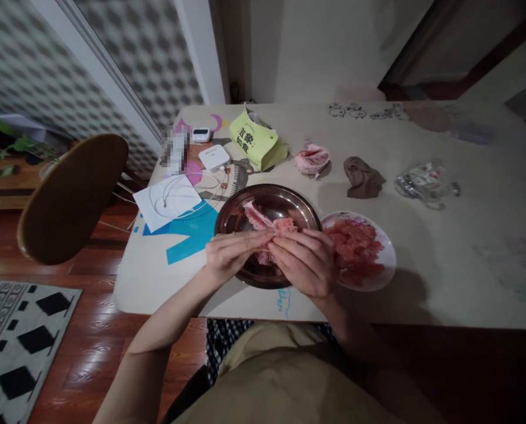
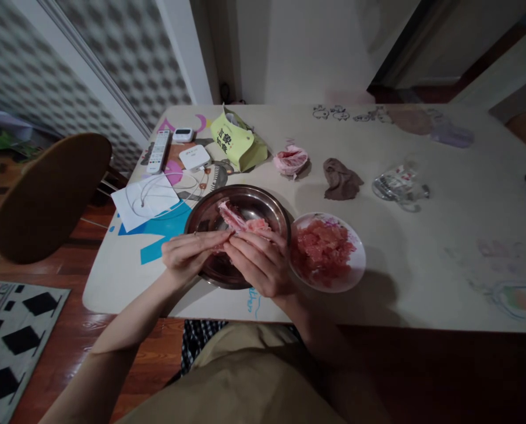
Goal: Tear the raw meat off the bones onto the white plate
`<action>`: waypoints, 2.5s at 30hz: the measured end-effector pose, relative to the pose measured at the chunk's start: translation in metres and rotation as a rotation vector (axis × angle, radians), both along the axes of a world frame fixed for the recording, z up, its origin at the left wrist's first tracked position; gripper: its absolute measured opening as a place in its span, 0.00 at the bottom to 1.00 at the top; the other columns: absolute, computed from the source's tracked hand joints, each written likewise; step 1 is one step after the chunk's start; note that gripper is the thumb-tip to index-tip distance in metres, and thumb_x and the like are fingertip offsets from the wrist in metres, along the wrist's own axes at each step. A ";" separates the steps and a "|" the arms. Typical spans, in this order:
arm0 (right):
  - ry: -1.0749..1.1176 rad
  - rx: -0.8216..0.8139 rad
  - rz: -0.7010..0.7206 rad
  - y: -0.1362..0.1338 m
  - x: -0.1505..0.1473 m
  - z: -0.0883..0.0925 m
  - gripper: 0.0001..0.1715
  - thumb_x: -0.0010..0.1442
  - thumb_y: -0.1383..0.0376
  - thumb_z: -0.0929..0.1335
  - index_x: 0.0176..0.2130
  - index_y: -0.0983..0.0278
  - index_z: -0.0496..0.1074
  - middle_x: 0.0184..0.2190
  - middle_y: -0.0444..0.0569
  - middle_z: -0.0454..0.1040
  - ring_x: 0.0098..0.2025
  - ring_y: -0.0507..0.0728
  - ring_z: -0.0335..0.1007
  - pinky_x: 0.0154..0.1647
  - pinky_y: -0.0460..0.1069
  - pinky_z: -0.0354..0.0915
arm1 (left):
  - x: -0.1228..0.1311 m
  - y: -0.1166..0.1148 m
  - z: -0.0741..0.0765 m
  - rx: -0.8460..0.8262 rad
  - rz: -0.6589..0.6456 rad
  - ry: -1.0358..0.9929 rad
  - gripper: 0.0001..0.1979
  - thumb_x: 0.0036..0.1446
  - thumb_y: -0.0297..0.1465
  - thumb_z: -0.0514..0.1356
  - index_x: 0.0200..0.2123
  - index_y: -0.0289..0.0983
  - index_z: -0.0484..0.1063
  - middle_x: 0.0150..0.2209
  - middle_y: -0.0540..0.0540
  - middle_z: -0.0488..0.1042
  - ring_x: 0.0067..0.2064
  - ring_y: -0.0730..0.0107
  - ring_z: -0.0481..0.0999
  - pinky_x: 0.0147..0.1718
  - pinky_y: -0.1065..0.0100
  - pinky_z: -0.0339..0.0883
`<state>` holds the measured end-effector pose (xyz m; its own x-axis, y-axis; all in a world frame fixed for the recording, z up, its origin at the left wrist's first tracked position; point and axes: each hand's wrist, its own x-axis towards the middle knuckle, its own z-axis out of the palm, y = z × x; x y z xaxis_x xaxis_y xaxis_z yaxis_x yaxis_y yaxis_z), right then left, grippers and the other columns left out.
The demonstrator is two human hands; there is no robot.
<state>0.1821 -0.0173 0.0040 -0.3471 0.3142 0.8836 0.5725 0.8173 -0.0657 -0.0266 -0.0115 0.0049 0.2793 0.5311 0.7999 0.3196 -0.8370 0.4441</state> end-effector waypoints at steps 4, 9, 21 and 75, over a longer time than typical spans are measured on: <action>-0.038 0.021 -0.062 -0.005 0.000 0.004 0.19 0.64 0.69 0.76 0.54 0.55 0.78 0.43 0.37 0.86 0.48 0.52 0.81 0.61 0.51 0.66 | 0.000 -0.002 -0.001 0.000 -0.024 0.027 0.22 0.68 0.22 0.62 0.62 0.41 0.74 0.53 0.44 0.84 0.52 0.68 0.86 0.49 0.72 0.82; -0.095 0.068 -0.081 -0.007 0.004 0.006 0.10 0.66 0.68 0.74 0.48 0.58 0.78 0.40 0.39 0.85 0.44 0.51 0.80 0.57 0.49 0.67 | 0.001 -0.005 0.000 -0.073 -0.045 -0.018 0.19 0.67 0.24 0.64 0.59 0.41 0.77 0.51 0.45 0.84 0.50 0.69 0.87 0.47 0.73 0.82; -0.079 0.072 -0.010 0.002 0.006 -0.008 0.06 0.68 0.64 0.73 0.46 0.54 0.76 0.41 0.40 0.82 0.47 0.54 0.77 0.56 0.51 0.71 | 0.007 -0.009 0.006 -0.330 -0.079 -0.144 0.14 0.61 0.30 0.71 0.50 0.44 0.83 0.44 0.46 0.86 0.40 0.67 0.89 0.40 0.75 0.83; -0.078 -0.009 -0.036 -0.006 0.008 0.005 0.17 0.69 0.71 0.72 0.54 0.56 0.77 0.41 0.40 0.85 0.41 0.51 0.81 0.49 0.50 0.69 | 0.014 -0.020 -0.001 -0.037 0.062 -0.094 0.21 0.62 0.17 0.66 0.56 0.36 0.76 0.50 0.42 0.85 0.51 0.68 0.86 0.50 0.71 0.82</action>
<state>0.1897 -0.0233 0.0087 -0.4032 0.3361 0.8511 0.6055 0.7954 -0.0272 -0.0131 -0.0313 0.0040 0.1700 0.5742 0.8009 0.3254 -0.7998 0.5044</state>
